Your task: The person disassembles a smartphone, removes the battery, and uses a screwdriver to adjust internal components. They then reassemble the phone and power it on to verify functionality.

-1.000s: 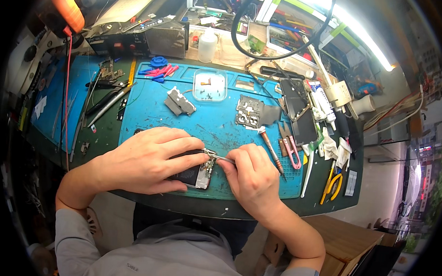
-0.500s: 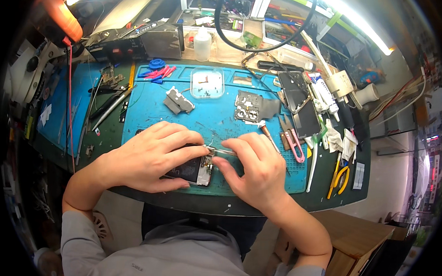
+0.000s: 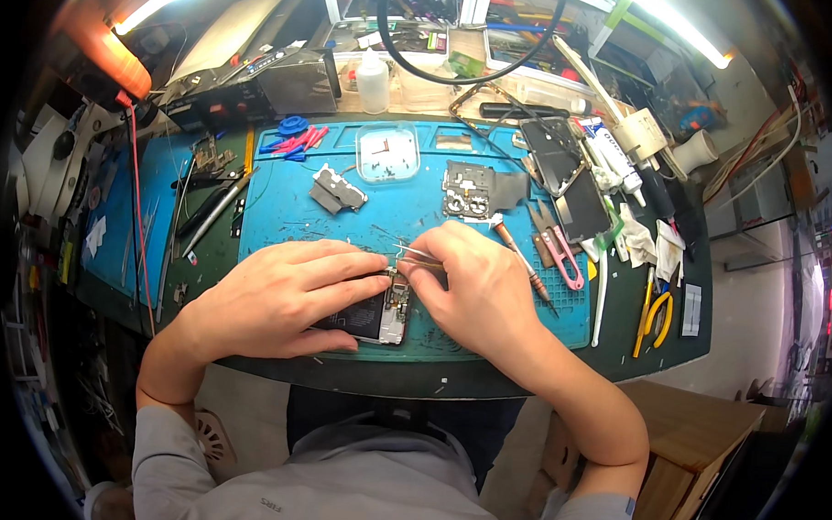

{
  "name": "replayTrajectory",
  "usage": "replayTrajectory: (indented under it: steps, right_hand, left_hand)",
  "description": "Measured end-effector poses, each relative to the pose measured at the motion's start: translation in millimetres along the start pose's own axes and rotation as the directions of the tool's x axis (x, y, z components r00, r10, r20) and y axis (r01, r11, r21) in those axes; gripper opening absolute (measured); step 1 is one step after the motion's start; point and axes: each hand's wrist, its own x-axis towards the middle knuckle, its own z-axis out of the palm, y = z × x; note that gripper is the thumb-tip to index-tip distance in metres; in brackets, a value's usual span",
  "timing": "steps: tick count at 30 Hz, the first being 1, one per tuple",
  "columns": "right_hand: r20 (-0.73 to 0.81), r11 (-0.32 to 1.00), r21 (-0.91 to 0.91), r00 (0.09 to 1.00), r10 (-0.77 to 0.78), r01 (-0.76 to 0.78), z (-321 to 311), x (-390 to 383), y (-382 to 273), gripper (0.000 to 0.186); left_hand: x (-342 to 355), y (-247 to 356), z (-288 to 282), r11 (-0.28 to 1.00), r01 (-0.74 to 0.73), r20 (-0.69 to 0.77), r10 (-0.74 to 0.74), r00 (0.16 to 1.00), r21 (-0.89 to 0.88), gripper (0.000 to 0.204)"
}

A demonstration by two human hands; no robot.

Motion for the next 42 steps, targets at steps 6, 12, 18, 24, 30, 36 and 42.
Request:
replayTrajectory:
  steps: [6,12,18,24,30,36,42]
  right_hand:
    - [0.022,0.978,0.153,0.99,0.142,-0.144,-19.8,-7.5,-9.3,0.02]
    - [-0.218,0.948,0.297,0.959,0.183,-0.113,-31.2,-40.3,-9.5,0.021]
    - [-0.068,0.47,0.87,0.907,0.415,-0.15,-32.8,-76.3,-22.0,0.032]
    - [-0.039,0.611,0.774,0.95,0.309,-0.167,-15.2,-86.7,-12.1,0.038]
    - [-0.111,0.647,0.753,0.946,0.306,-0.121,4.5,-86.1,-11.4,0.048]
    - [-0.211,0.755,0.655,0.954,0.211,-0.022,2.5,-88.1,-8.0,0.047]
    - [-0.22,0.805,0.593,0.956,0.196,-0.029,3.8,-86.4,-8.9,0.041]
  left_hand:
    - [-1.0,1.0,2.0,1.0,0.016,-0.012,-0.016,1.0,-0.003,0.069]
    - [0.7,2.7,1.6,0.999,-0.012,-0.006,0.013,1.0,0.029,0.065]
    - [-1.7,-0.7,1.3,0.999,-0.016,-0.009,0.016,1.0,0.028,0.068]
    - [1.8,-1.6,-2.6,0.999,0.024,-0.026,-0.025,0.999,-0.029,0.072]
    - [11.1,0.3,16.8,0.988,0.13,-0.255,-0.148,0.956,-0.083,0.055]
    - [39.2,-8.5,37.0,0.948,0.184,-0.289,-0.259,0.922,-0.261,0.018]
    - [37.4,-10.4,36.4,0.925,0.259,-0.313,-0.343,0.886,-0.279,0.01]
